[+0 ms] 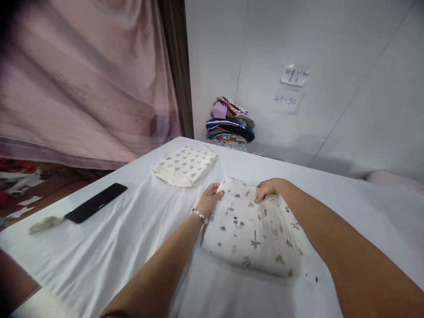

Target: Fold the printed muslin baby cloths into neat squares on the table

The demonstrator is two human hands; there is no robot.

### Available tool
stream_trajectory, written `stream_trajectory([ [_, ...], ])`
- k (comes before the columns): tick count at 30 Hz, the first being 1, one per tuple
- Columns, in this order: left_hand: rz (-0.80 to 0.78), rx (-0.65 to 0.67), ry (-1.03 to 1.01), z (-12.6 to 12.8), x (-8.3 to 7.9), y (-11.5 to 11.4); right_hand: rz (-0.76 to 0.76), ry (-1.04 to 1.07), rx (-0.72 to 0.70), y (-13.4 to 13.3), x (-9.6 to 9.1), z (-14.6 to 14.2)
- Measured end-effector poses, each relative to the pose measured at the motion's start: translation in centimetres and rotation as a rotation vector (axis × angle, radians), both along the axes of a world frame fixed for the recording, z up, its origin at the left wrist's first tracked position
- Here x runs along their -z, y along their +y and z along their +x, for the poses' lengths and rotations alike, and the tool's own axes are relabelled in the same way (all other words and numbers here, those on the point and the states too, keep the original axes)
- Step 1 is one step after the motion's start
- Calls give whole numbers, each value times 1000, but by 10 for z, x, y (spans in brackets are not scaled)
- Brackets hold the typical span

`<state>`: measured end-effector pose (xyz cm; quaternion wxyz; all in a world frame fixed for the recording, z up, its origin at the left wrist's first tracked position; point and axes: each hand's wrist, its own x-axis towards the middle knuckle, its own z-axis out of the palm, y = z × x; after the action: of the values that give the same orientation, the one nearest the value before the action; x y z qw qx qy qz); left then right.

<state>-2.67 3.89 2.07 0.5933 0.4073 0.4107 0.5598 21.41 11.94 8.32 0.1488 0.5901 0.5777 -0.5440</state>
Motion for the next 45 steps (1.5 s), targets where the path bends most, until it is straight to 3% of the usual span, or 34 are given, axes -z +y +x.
stream_trajectory([
  [8, 80, 95, -164, -1, -2, 0, 78, 52, 25, -7, -5, 7],
  [17, 137, 69, -80, -1, -7, 3, 108, -5, -98, -16, -34, 16],
  [24, 156, 83, 84, -2, -38, -11, 187, -5, -128, -43, -68, 16],
  [31, 234, 54, 312, 0, -78, -36, 331, -68, -255, -86, -101, 19],
  [36, 385, 37, 390, 5, -99, -55, 380, -42, -240, -111, -104, 31],
  [45, 463, 54, 292, 13, -114, -78, 466, -194, -226, -129, -96, 75],
])
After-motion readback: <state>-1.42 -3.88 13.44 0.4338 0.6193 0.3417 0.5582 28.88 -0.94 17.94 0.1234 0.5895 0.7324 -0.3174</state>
